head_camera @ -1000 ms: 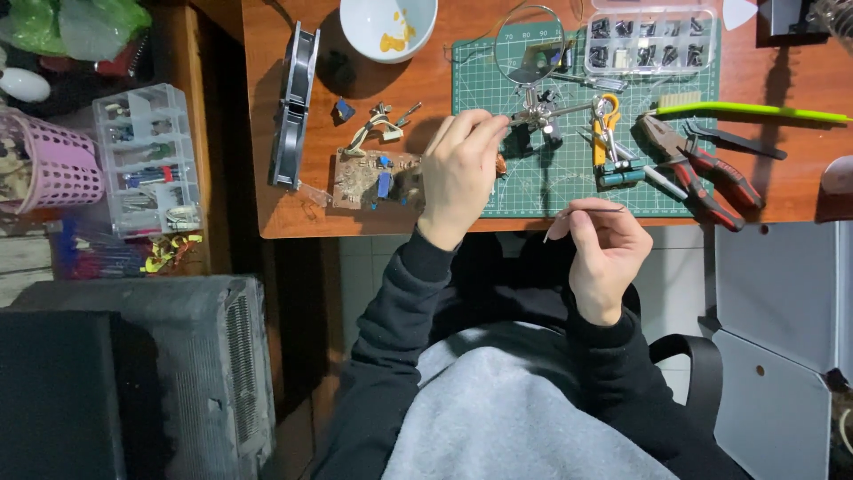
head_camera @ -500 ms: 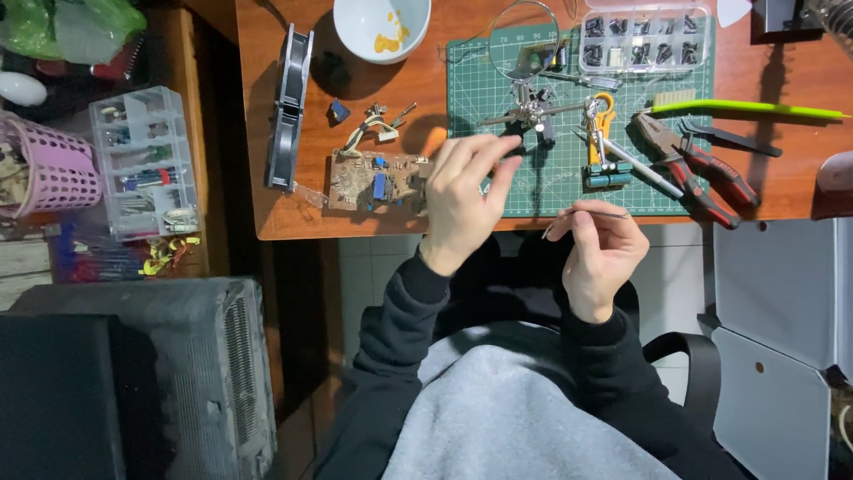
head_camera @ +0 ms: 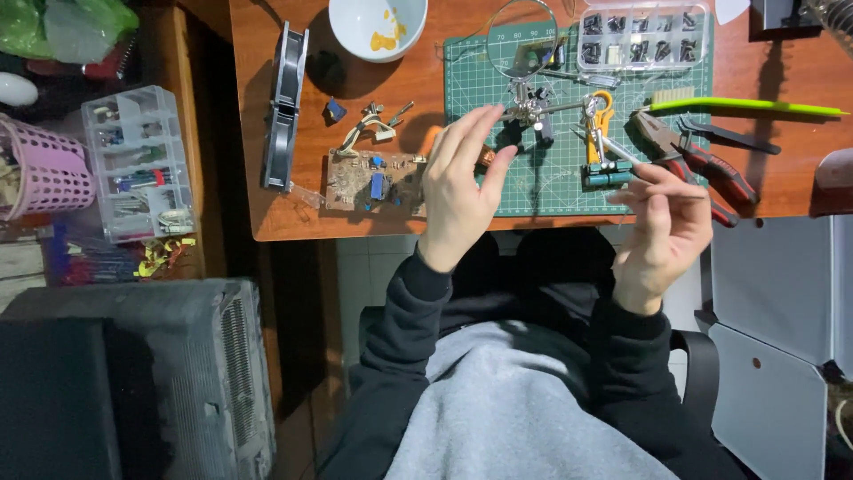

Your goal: The person sits at a workbench and handles a small electronic component, twisting its wires. They then use a soldering iron to heat the component and apply solder to the connection. Finally, they use a blue utility knife to trim the excess wire.

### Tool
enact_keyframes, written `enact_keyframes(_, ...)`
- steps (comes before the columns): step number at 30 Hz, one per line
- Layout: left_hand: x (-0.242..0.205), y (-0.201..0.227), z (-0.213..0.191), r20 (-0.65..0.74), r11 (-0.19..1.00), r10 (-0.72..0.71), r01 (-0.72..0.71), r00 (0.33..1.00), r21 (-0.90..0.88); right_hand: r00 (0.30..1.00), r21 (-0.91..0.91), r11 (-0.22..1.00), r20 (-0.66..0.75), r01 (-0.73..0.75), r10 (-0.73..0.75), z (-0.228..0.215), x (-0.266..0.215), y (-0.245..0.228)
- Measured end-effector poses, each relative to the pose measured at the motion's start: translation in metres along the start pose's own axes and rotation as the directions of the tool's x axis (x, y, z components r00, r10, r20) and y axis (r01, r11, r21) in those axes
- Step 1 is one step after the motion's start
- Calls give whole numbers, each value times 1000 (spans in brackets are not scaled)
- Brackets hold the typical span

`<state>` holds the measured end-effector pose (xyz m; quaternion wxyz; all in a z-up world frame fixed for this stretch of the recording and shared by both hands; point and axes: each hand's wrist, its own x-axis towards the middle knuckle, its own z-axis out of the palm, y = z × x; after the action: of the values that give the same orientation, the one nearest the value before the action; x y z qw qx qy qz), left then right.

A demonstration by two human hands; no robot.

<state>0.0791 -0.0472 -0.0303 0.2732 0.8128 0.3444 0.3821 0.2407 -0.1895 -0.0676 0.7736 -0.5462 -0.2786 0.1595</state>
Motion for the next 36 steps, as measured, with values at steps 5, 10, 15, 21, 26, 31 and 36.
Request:
enact_keyframes(5,10,-5,17,-65,993,20,-13,998,118,990,52,996,123,-77,70,0,6,7)
enact_keyframes(10,18,-23,34,-6,987,44,-42,999,155,985,117,987,147,-110,92,6,9,9)
enact_keyframes(15,17,-35,44,-25,999,-39,40,999,29,983,97,995,186,-8,-10,13,7,18)
enact_keyframes(21,18,-33,40,-35,999,-50,51,998,14,985,68,998,169,16,-27,17,2,19)
enact_keyframes(26,19,-28,35,-31,999,-50,50,998,-6,986,55,998,162,27,-36,23,-1,21)
enact_keyframes(31,19,-30,40,-52,996,-58,54,997,-74,987,77,997,156,17,-29,26,1,16)
enact_keyframes(36,16,-35,50,-94,981,-109,92,990,-169,990,115,993,141,-5,-11,26,4,11)
